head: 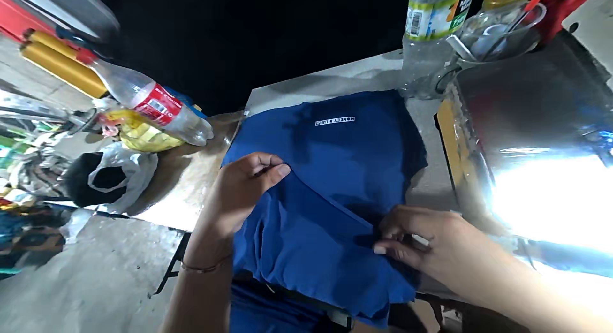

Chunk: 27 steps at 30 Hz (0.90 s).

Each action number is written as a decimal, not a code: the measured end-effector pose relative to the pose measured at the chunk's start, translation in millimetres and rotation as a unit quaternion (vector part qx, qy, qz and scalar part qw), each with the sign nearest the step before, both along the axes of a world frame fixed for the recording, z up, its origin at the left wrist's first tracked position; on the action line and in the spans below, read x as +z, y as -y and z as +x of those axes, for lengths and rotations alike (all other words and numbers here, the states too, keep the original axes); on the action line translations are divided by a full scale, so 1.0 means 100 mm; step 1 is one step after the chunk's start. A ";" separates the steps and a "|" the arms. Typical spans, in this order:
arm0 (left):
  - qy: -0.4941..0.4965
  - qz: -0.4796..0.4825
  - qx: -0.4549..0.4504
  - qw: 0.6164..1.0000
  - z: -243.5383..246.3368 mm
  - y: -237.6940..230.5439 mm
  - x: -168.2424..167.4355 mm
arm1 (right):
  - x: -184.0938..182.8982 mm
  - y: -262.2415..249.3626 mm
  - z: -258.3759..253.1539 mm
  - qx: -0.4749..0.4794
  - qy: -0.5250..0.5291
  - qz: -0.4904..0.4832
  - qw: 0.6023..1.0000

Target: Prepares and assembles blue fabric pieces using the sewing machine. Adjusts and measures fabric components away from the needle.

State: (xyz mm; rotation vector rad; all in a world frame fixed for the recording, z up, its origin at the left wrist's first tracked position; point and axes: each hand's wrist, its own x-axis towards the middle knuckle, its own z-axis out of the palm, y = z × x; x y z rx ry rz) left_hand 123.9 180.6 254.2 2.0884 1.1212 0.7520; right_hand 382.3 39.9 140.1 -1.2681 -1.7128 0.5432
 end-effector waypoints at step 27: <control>0.135 -0.082 0.056 0.986 -0.13 0.15 0.05 | 0.12 0.15 -0.05 -0.055 -0.079 -0.082 0.992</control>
